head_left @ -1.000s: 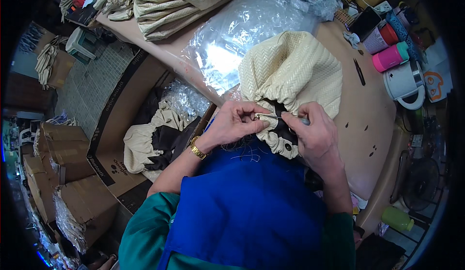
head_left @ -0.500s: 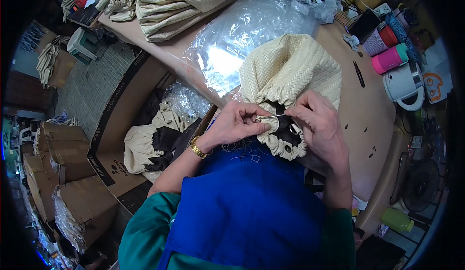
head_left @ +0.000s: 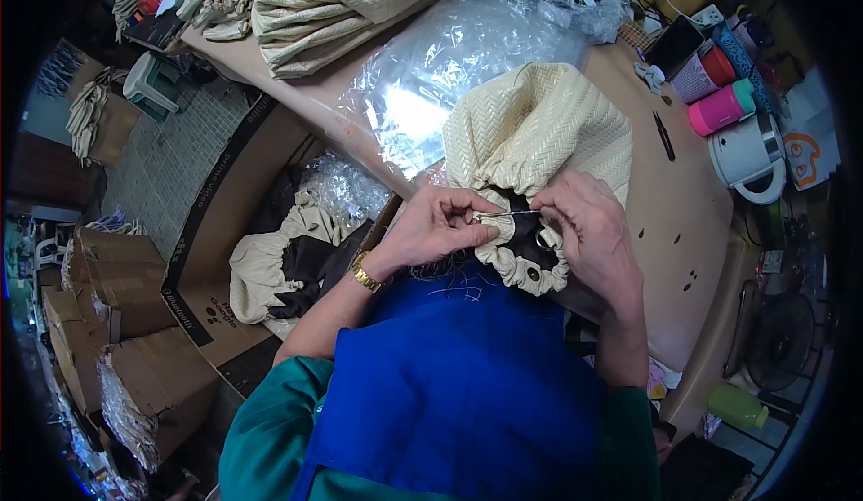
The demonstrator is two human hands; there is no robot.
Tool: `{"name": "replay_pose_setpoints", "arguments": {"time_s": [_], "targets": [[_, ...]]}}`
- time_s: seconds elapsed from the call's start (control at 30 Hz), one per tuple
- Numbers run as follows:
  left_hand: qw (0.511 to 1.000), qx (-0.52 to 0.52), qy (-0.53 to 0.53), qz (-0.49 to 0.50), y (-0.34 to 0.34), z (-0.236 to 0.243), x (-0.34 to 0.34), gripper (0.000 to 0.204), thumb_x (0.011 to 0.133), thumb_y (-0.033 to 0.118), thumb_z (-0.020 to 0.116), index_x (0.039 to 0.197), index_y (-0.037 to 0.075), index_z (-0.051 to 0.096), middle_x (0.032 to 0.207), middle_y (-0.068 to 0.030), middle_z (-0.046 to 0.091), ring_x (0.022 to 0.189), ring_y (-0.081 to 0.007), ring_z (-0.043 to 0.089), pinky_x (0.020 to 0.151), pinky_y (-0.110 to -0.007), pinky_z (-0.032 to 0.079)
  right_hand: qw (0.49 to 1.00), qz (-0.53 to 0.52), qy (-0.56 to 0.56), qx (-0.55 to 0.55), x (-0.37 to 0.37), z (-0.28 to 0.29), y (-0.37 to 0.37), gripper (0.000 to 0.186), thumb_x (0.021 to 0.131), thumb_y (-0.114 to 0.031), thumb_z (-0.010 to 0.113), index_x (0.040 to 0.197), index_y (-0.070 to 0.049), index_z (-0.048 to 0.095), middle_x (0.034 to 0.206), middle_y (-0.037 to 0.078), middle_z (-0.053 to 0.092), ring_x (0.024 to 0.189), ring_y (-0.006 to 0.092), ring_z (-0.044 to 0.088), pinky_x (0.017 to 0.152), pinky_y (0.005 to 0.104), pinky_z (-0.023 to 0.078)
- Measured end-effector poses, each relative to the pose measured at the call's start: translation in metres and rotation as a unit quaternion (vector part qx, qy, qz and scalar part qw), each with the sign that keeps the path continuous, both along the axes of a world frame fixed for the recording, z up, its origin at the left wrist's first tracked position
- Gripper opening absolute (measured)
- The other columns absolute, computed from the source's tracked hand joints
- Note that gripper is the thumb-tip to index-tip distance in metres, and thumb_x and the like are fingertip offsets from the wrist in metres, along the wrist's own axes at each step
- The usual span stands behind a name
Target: The person takes a partially assembled leather bag from a box, pulls out the inner lining, and uses a needle and thread to hand-sew the lining to the leather exterior at the opening, finishing by wiping the bag with a cloth.
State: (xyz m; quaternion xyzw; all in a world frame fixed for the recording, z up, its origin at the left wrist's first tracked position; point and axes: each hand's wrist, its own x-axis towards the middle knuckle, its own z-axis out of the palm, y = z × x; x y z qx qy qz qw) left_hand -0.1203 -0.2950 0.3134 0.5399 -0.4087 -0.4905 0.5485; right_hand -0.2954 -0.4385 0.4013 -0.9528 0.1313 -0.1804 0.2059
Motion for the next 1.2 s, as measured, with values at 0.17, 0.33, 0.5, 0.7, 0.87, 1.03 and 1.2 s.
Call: {"name": "replay_pose_setpoints", "arguments": {"time_s": [0.17,0.33,0.5,0.7,0.87,1.03,1.2], "targets": [[1.0,-0.003,0.002,0.004,0.001,0.005,0.001,0.027,0.082,0.01,0.078,0.107,0.002,0.073,0.067,0.009,0.057,0.058,0.0023,0.041,0.051,-0.017,0.03,0.997,0.014,0.01,0.081,0.0,-0.003,-0.003,0.01,0.077,0.001,0.068,0.086,0.0,0.065,0.078,0.01,0.059,0.077,0.0279,0.055,0.074,0.0355,0.041],[1.0,-0.019,0.003,0.009,-0.001,0.01,-0.001,0.027,0.082,0.011,0.079,0.107,0.002,0.074,0.066,0.0102,0.053,0.058,0.0024,0.038,0.05,-0.018,0.026,0.986,0.006,-0.039,0.159,0.0,-0.026,-0.012,0.009,0.076,0.004,0.068,0.085,0.002,0.067,0.077,0.008,0.059,0.077,0.0223,0.055,0.075,0.0325,0.041],[1.0,-0.02,-0.008,0.016,-0.001,0.006,-0.003,0.027,0.082,0.011,0.079,0.107,0.002,0.074,0.066,0.0104,0.053,0.058,0.0025,0.038,0.05,-0.018,0.027,0.974,0.019,-0.052,0.22,0.001,-0.037,-0.019,0.008,0.076,0.005,0.068,0.084,0.003,0.067,0.077,0.006,0.057,0.079,0.0185,0.055,0.074,0.03,0.042],[1.0,-0.017,0.005,0.007,-0.001,0.007,-0.003,0.027,0.084,0.009,0.077,0.109,0.001,0.072,0.069,0.0094,0.057,0.059,0.0032,0.042,0.051,-0.016,0.03,0.951,0.027,-0.075,0.299,0.0,-0.042,-0.022,0.01,0.074,0.004,0.069,0.083,0.0,0.068,0.075,0.007,0.057,0.076,0.0207,0.055,0.073,0.0324,0.042],[0.999,-0.024,0.032,0.006,-0.001,0.006,-0.003,0.026,0.086,0.008,0.075,0.11,-0.001,0.07,0.071,0.008,0.06,0.06,0.0037,0.045,0.052,-0.015,0.032,0.917,0.021,-0.09,0.388,-0.003,-0.037,-0.019,0.014,0.074,0.005,0.069,0.086,-0.002,0.071,0.079,0.006,0.058,0.077,0.0202,0.056,0.075,0.0318,0.042],[0.999,-0.021,0.033,0.014,0.0,0.001,-0.003,0.027,0.085,0.008,0.076,0.11,-0.002,0.07,0.072,0.0072,0.062,0.06,0.0035,0.046,0.052,-0.015,0.033,0.991,-0.014,-0.099,0.088,-0.008,-0.03,-0.007,0.018,0.073,0.001,0.071,0.088,-0.009,0.074,0.08,0.004,0.057,0.077,0.0218,0.055,0.072,0.0337,0.039],[0.999,-0.006,0.04,0.014,0.002,0.007,-0.004,0.028,0.084,0.007,0.077,0.11,-0.002,0.07,0.075,0.0051,0.065,0.063,0.0029,0.05,0.055,-0.014,0.037,0.994,-0.033,-0.087,-0.066,-0.011,-0.016,0.011,0.024,0.071,-0.002,0.069,0.091,-0.014,0.074,0.081,0.003,0.056,0.077,0.0231,0.054,0.07,0.0357,0.038]]}}
